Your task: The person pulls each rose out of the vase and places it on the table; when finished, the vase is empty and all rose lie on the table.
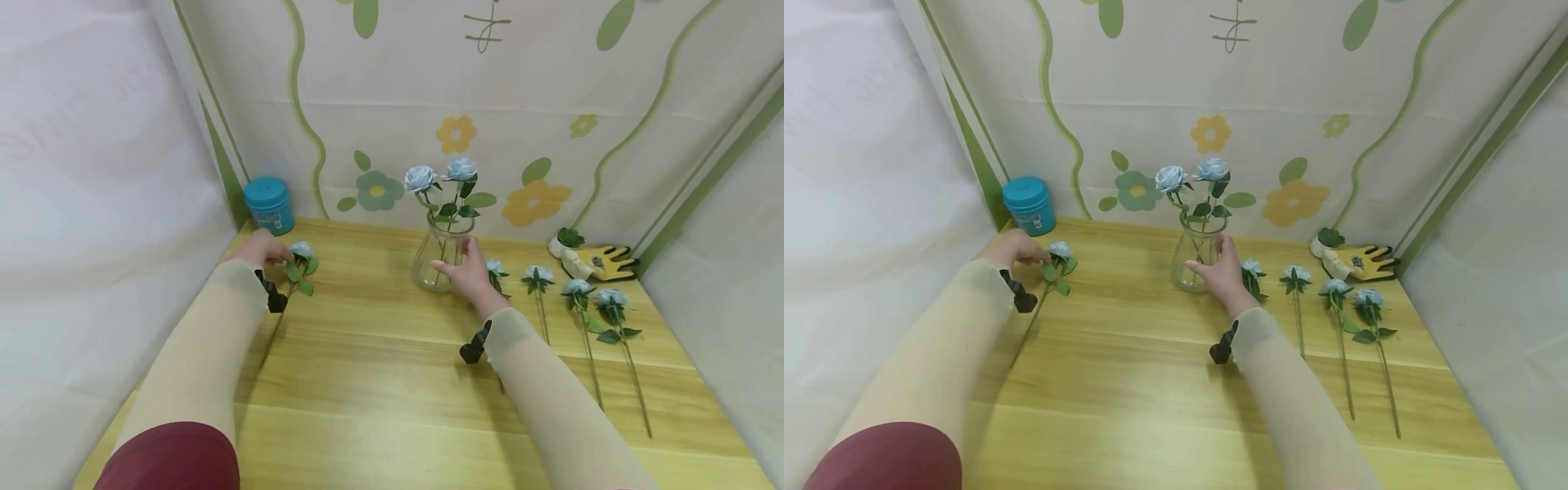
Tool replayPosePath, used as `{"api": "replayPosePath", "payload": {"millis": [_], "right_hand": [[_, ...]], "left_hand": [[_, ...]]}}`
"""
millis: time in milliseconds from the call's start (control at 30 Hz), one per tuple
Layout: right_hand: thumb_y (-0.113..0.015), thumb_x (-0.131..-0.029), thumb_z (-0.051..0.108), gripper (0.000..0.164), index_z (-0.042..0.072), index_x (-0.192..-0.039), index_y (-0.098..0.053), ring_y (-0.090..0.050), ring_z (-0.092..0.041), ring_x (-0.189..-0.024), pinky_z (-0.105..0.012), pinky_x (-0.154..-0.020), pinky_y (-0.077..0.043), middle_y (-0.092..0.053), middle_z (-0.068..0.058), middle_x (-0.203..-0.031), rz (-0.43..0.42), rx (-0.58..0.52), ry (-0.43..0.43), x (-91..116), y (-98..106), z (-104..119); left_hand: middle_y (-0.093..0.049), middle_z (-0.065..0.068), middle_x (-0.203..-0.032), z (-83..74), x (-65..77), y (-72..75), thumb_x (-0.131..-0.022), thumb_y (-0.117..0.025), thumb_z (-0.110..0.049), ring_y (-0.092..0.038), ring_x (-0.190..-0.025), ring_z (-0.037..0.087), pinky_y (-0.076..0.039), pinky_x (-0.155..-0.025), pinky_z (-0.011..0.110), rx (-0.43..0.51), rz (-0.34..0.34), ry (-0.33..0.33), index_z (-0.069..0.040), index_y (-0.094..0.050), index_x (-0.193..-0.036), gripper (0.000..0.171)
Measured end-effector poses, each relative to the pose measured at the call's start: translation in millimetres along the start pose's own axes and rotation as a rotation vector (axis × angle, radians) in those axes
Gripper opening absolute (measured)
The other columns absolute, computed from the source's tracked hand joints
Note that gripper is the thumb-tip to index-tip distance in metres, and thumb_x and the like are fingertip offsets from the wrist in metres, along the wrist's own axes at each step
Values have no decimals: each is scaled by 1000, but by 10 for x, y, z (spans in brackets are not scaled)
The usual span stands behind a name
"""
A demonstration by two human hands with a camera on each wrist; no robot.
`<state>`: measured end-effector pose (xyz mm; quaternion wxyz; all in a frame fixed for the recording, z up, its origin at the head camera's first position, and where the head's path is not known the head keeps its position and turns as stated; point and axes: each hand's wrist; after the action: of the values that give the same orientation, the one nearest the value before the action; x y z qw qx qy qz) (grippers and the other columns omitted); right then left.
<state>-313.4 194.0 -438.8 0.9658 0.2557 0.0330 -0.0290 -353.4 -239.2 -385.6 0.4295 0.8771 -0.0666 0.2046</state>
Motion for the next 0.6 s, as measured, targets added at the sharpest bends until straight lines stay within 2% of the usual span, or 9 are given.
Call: {"api": "replayPosePath", "payload": {"millis": [67, 133, 200, 300, 367, 467, 600], "right_hand": [[-79, -78, 52, 97, 11, -149, -28, -29, -31, -141, -47, -114, -28, -32, -15, -152, -2, -1, 1, -8, 6, -9], [-79, -79, 51, 96, 10, -149, -28, -30, -31, -140, -47, -114, -28, -32, -15, -152, -2, -2, 1, -14, 7, -22], [-79, -79, 51, 96, 10, -149, -29, -30, -31, -140, -47, -114, -28, -33, -14, -152, -5, -5, 1, -17, 5, -35], [-80, -79, 51, 94, 11, -148, -29, -31, -30, -139, -46, -114, -29, -34, -13, -151, -10, -8, 2, -17, -3, -47], [-80, -79, 50, 95, 10, -148, -29, -31, -30, -140, -46, -114, -29, -33, -13, -151, -10, -10, 4, -12, -3, -44], [-81, -79, 48, 95, 10, -148, -29, -30, -31, -140, -46, -114, -28, -33, -14, -151, -11, -11, 7, -3, -2, -33], [-80, -79, 48, 95, 9, -149, -28, -29, -31, -140, -47, -114, -28, -32, -15, -152, -8, -11, 9, 1, -1, -19]], "left_hand": [[-62, 18, -101, -142, 64, 100, -92, -67, -19, -58, -90, 29, -50, -78, 39, -28, 0, -23, 10, -58, -112, 36], [-61, 23, -111, -302, 114, 168, -94, -65, -21, -58, -98, 35, -50, -84, 44, -107, -20, -69, 10, -59, -116, 38], [-58, 27, -122, -461, 142, 192, -95, -61, -21, -56, -108, 39, -48, -92, 49, -109, -41, -119, 10, -57, -123, 41], [-55, 27, -132, -691, 155, 133, -97, -59, -19, -53, -120, 40, -43, -103, 48, 27, -26, -201, 9, -57, -128, 42], [-54, 24, -135, -829, 164, 40, -97, -60, -18, -51, -124, 38, -38, -108, 48, 176, 2, -231, 6, -57, -131, 41], [-57, 19, -134, -1034, 182, -148, -97, -64, -22, -51, -126, 34, -33, -111, 50, 327, 37, -265, 0, -60, -130, 40], [-60, 14, -130, -1332, 230, -453, -94, -69, -23, -53, -122, 31, -37, -108, 48, 444, 27, -320, -3, -63, -128, 39]]}}
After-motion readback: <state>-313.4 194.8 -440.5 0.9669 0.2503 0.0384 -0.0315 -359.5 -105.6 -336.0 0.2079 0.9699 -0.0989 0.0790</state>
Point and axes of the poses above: each hand's wrist, its own x-axis away from the middle knuckle, its own y-axis out of the back of the hand, z = x × y
